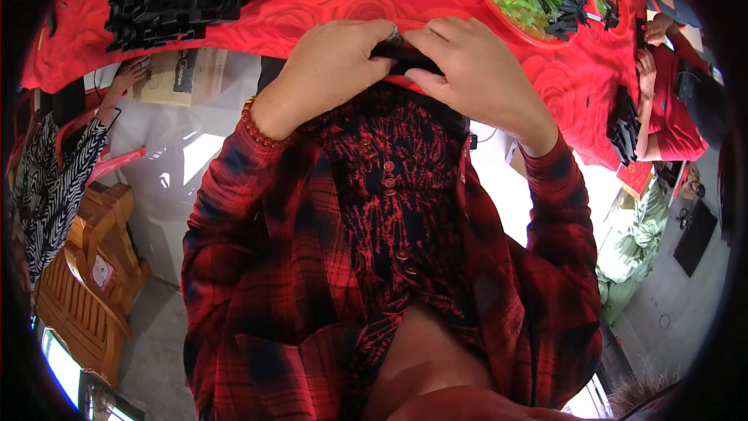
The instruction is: Assemble small plastic components and metal springs into larger plastic housings.
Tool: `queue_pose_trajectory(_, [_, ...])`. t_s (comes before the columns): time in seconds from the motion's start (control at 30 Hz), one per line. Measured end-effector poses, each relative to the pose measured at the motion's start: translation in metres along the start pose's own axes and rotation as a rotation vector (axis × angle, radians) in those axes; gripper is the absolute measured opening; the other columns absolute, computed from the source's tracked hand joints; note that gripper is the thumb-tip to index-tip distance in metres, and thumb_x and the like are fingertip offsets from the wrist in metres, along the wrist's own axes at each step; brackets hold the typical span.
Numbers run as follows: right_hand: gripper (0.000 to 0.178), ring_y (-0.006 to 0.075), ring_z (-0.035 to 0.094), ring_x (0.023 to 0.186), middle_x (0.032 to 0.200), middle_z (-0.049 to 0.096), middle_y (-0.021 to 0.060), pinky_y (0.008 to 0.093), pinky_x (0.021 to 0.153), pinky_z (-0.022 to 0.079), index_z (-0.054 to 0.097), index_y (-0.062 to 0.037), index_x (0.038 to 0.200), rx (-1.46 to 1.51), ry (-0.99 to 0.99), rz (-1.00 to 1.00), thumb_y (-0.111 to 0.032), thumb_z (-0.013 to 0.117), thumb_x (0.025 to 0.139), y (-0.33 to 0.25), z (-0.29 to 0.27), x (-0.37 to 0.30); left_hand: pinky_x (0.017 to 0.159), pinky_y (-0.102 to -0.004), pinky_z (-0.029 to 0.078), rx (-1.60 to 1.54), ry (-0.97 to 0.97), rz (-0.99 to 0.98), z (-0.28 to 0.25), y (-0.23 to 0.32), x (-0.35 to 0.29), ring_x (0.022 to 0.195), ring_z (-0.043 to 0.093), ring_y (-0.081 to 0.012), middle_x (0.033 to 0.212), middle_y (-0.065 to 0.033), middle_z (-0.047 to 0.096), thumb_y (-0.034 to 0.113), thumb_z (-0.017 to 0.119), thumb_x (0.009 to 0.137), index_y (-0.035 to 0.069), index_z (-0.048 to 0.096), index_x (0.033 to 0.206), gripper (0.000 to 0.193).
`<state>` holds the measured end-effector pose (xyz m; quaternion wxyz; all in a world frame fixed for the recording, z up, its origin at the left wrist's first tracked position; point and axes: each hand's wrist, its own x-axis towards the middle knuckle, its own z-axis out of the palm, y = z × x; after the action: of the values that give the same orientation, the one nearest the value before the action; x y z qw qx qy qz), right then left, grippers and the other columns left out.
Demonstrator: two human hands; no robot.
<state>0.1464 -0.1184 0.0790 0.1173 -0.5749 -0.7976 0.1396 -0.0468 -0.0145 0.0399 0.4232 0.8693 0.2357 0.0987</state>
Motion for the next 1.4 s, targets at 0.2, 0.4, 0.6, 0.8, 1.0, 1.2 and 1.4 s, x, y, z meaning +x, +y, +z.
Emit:
queue_pose_trajectory(0.2, [0.028,0.0369,0.061,0.095,0.096,0.063,0.0170,0.0461,0.084,0.050,0.062,0.0004,0.107,0.247,0.105,0.090,-0.019,0.067,0.088,0.005,0.019,-0.001,0.068,-0.0398,0.052,0.009,0.077,0.030,-0.002,-0.007,-0.001,0.078,0.064,-0.0396,0.087,-0.0188,0.069,0.012,0.069,0.082,0.002,0.058,0.107,0.029])
queue_pose_trajectory(0.4, [0.021,0.0365,0.062,0.090,0.096,0.064,0.0179,0.0425,0.079,0.051,0.065,-0.0001,0.105,0.427,0.104,0.129,-0.013,0.066,0.089,0.001,0.018,0.002,0.083,-0.0332,0.052,-0.369,-0.009,0.015,-0.030,-0.004,0.000,0.092,0.069,-0.0187,0.114,-0.0072,0.072,0.015,0.070,0.089,0.005,0.060,0.126,0.039])
queue_pose_trajectory(0.6, [0.020,0.0330,0.063,0.080,0.089,0.063,0.0184,0.0386,0.072,0.049,0.065,0.0006,0.102,0.588,0.110,0.321,-0.015,0.067,0.090,-0.007,0.014,0.004,0.086,-0.0281,0.053,-0.997,0.181,-0.206,-0.011,-0.024,0.000,0.090,0.068,-0.0155,0.114,-0.0142,0.071,0.031,0.054,0.104,0.000,0.061,0.124,0.038])
queue_pose_trajectory(0.8, [0.020,0.0330,0.063,0.078,0.087,0.063,0.0178,0.0394,0.068,0.047,0.066,0.0002,0.099,0.589,0.025,0.413,-0.017,0.067,0.090,-0.008,0.013,0.005,0.074,-0.0297,0.055,-1.122,0.347,-0.351,0.009,-0.017,0.005,0.075,0.070,-0.0204,0.089,-0.0209,0.073,0.043,0.043,0.105,-0.007,0.065,0.104,0.055])
queue_pose_trajectory(1.0, [0.018,0.0210,0.059,0.064,0.072,0.061,0.0128,0.0340,0.060,0.045,0.067,0.0006,0.097,0.667,-0.025,0.491,-0.016,0.067,0.090,-0.005,0.016,0.004,0.055,-0.0300,0.051,-1.170,0.389,-0.392,0.008,-0.010,0.007,0.056,0.062,-0.0204,0.078,-0.0199,0.071,0.036,0.046,0.105,-0.003,0.063,0.107,0.043])
queue_pose_trajectory(1.2, [0.020,0.0127,0.054,0.063,0.068,0.057,0.0073,0.0308,0.058,0.043,0.066,0.0030,0.095,0.826,-0.038,0.488,-0.016,0.067,0.089,0.005,0.024,0.004,0.059,-0.0313,0.053,-1.067,0.407,-0.339,0.008,-0.007,0.006,0.058,0.065,-0.0223,0.081,-0.0224,0.071,0.038,0.043,0.106,-0.006,0.061,0.105,0.047])
queue_pose_trajectory(1.4, [0.020,0.0118,0.053,0.063,0.067,0.055,0.0064,0.0303,0.058,0.042,0.065,0.0031,0.092,0.788,-0.064,0.444,-0.017,0.066,0.089,0.003,0.019,0.009,0.057,-0.0300,0.052,-0.887,0.456,-0.312,0.007,-0.005,0.005,0.058,0.064,-0.0187,0.078,-0.0195,0.071,0.037,0.042,0.108,-0.005,0.059,0.111,0.046])
